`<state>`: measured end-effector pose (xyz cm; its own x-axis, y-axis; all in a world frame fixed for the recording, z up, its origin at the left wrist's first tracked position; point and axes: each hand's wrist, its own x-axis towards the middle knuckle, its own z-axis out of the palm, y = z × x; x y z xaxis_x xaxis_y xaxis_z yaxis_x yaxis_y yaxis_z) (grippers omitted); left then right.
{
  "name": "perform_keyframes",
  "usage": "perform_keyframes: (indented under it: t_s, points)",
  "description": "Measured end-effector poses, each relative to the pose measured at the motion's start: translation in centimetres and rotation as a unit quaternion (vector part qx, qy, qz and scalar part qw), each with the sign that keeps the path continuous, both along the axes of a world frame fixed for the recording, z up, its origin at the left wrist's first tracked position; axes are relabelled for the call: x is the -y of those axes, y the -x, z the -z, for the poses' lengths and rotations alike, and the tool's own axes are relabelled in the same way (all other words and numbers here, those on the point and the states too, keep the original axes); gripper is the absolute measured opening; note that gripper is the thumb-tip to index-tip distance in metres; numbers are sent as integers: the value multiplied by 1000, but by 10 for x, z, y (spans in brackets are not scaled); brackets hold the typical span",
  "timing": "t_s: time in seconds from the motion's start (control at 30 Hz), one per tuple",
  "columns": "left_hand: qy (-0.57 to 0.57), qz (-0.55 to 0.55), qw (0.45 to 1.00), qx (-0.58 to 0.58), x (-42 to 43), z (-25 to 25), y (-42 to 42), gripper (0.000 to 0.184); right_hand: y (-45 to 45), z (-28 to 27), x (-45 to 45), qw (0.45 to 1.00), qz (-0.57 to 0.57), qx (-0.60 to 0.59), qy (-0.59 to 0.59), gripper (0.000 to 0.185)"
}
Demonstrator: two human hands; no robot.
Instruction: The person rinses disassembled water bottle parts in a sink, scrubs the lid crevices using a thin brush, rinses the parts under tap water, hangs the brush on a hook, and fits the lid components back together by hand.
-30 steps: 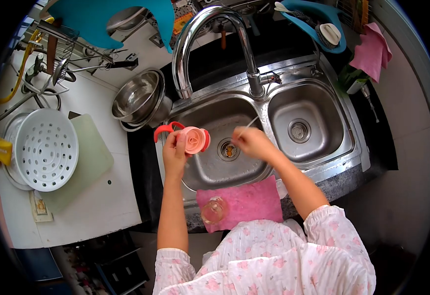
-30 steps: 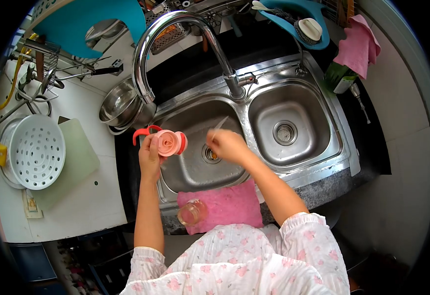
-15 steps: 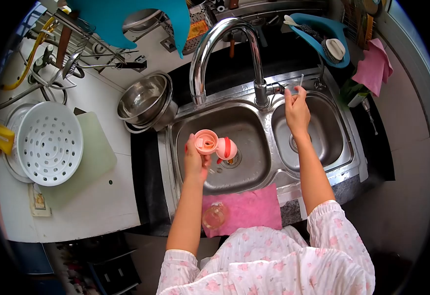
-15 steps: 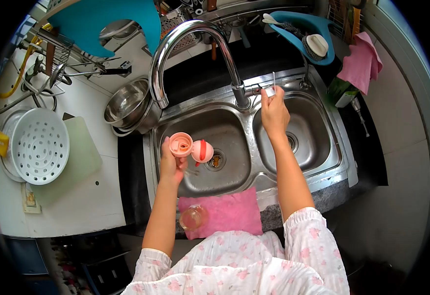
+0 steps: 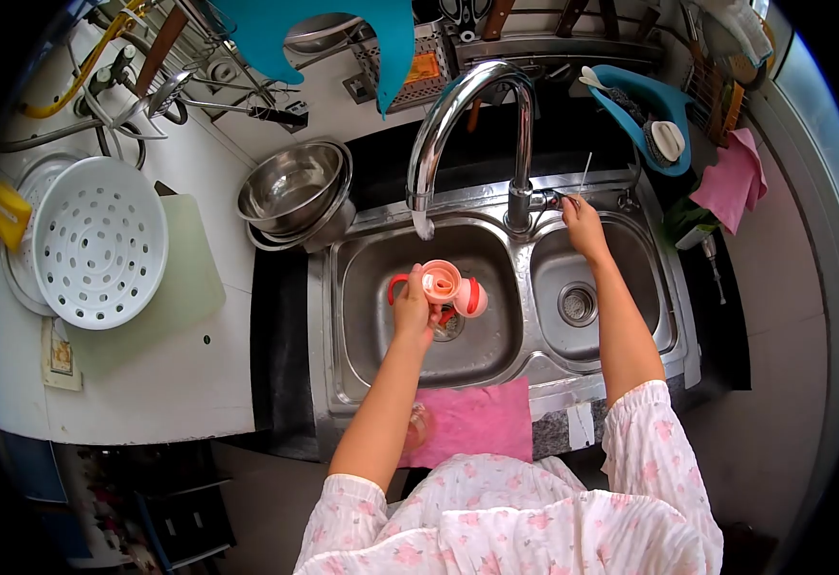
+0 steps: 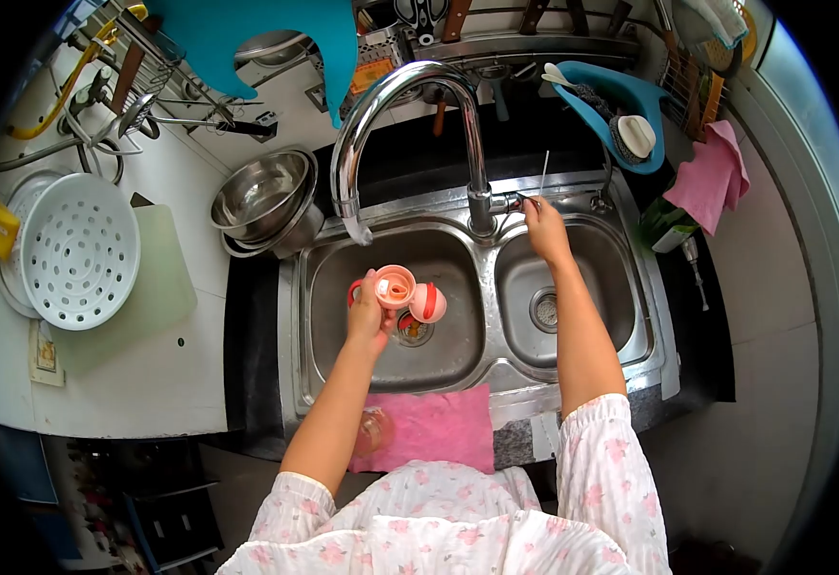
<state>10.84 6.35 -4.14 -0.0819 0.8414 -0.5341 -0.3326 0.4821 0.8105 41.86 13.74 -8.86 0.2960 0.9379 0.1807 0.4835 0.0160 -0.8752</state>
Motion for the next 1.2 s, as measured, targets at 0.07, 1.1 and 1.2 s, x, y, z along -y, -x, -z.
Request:
perform_keyframes:
  t_s: [0.07,1.1,1.2]
  points:
    - [-2,9,1000,-6,0,5,2,35,0,-2,1,1000,-6,-13,13,26]
    - [-346,105,623,-694,24,-9,21,38,47,-27,22,953,157,259,8,22]
    - [-366,42,765,-529,14,1,30,39,45,-23,21,952,157,263,11,22]
